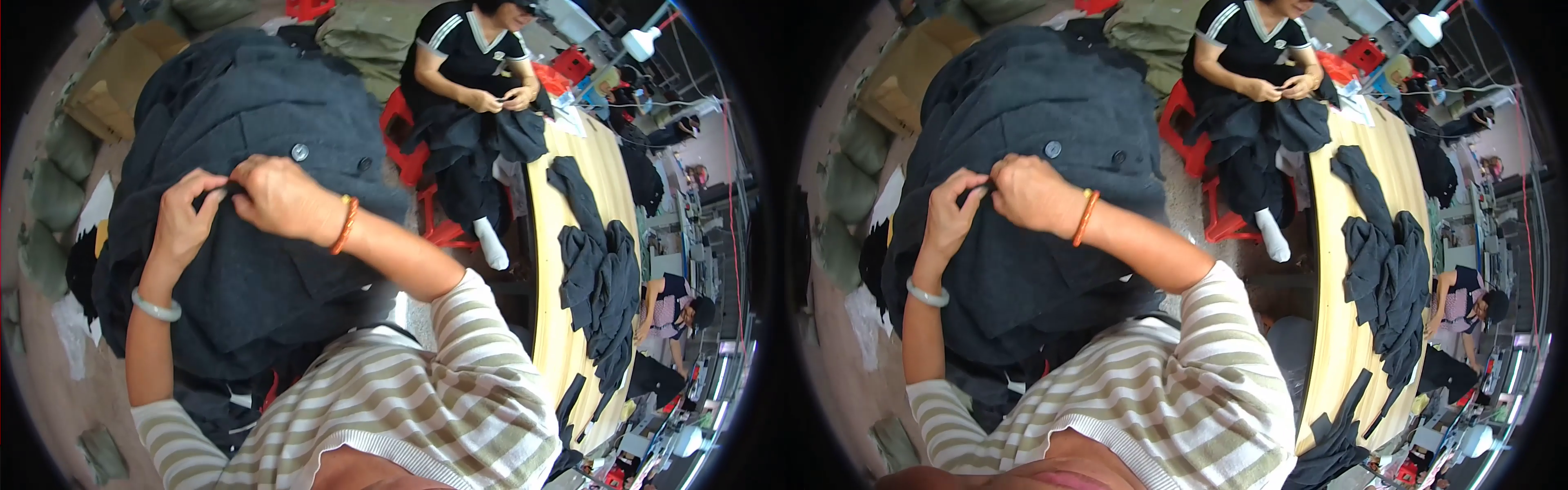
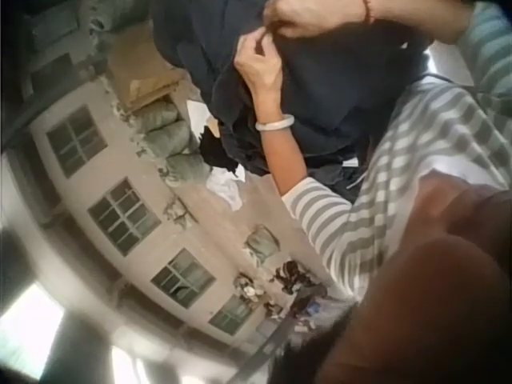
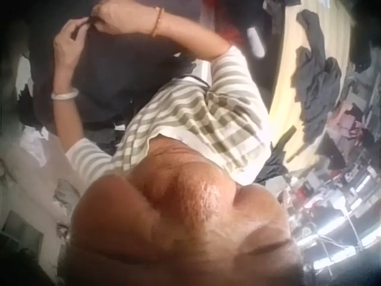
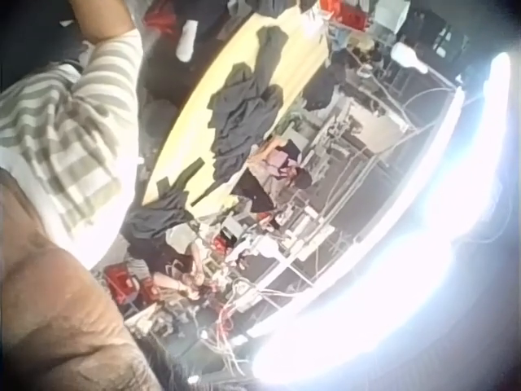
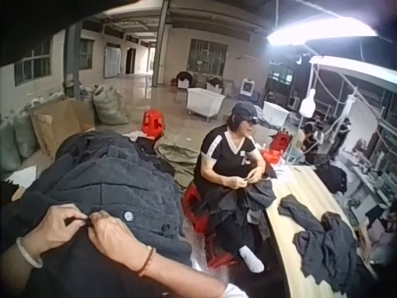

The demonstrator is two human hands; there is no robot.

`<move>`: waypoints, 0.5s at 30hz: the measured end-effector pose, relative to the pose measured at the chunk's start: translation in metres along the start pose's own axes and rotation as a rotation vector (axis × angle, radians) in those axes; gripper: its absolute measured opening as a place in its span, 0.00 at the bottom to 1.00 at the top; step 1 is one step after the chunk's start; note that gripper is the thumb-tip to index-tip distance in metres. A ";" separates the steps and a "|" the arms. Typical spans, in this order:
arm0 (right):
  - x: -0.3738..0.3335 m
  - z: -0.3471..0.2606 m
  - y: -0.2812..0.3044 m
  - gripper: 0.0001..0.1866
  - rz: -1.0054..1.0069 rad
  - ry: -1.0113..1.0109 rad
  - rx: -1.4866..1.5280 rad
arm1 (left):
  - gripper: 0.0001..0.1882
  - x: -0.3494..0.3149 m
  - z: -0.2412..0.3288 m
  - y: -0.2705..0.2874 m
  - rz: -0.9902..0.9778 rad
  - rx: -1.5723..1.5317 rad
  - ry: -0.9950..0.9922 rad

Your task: Finishing and inspecting black garments by checking seams and clipping loose threads with scissors.

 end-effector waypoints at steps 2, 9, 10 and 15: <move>0.004 0.004 0.000 0.13 -0.093 0.019 0.059 | 0.07 0.000 -0.009 0.004 0.007 0.013 -0.012; 0.001 0.003 0.008 0.12 -0.045 0.028 0.050 | 0.09 0.005 -0.010 0.000 -0.018 0.014 0.004; -0.002 0.006 0.011 0.10 0.018 0.037 0.079 | 0.09 0.007 -0.010 -0.005 0.007 -0.022 -0.015; -0.027 0.007 0.025 0.13 -0.120 -0.098 0.001 | 0.07 -0.002 -0.001 -0.007 0.068 0.073 -0.031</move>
Point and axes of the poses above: each hand's wrist, its own x-axis towards the middle knuckle, its own y-axis out of the back of the hand, z = x × y, the point moved 5 cm from there along x, towards the middle knuckle, and after that the axes turned 3 degrees about z, right-handed, at the moved point
